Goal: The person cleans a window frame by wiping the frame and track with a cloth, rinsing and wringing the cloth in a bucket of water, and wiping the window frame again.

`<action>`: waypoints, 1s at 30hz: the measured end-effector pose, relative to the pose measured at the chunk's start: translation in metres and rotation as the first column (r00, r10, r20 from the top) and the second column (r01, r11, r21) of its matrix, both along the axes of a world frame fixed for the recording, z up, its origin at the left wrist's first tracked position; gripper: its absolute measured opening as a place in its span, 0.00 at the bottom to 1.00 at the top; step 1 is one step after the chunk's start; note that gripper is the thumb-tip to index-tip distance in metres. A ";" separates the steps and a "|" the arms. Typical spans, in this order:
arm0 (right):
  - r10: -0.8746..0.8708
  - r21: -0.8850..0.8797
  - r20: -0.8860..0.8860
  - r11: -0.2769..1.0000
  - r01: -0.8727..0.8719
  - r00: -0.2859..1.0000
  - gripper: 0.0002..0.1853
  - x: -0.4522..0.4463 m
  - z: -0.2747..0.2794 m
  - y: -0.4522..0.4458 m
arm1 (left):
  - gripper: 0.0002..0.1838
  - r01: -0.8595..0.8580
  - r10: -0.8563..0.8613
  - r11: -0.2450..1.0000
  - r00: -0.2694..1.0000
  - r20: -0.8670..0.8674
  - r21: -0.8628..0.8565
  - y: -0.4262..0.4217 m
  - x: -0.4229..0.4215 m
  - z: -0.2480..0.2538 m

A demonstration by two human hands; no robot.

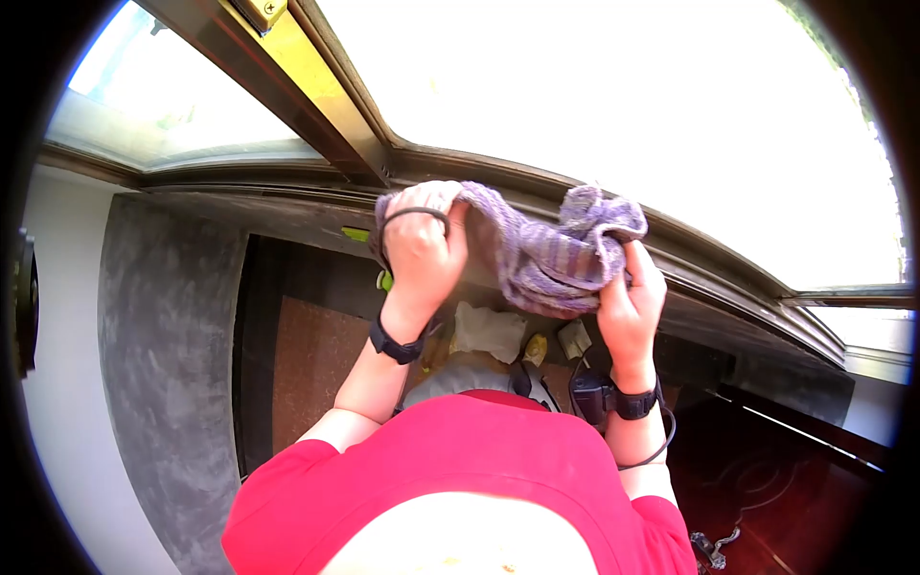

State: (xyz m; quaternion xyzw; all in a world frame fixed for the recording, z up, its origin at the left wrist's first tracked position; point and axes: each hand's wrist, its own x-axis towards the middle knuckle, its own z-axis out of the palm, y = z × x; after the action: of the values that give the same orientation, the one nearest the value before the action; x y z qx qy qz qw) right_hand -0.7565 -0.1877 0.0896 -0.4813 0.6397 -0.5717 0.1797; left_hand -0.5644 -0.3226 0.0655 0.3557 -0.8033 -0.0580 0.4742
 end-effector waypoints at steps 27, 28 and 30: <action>-0.335 -0.106 -0.657 0.928 0.358 0.675 0.11 -0.042 0.069 0.044 | 0.27 -0.182 0.112 0.962 0.944 0.310 0.206 0.022 0.002 0.021; -0.151 -0.010 -0.660 0.981 0.192 0.736 0.17 -0.039 0.069 0.035 | 0.27 -0.177 0.106 0.962 0.944 0.313 0.208 0.020 0.003 0.023; 0.171 0.285 -0.760 0.955 0.085 0.627 0.34 -0.046 0.067 0.021 | 0.21 -0.045 -0.010 0.922 0.990 0.140 0.384 0.016 0.004 0.030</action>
State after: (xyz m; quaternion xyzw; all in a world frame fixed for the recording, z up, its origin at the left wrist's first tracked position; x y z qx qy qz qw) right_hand -0.8025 -0.1670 0.1571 -0.6633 0.7200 -0.2017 -0.0306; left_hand -0.5607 -0.3068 0.0953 0.4527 -0.8039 -0.1859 0.3380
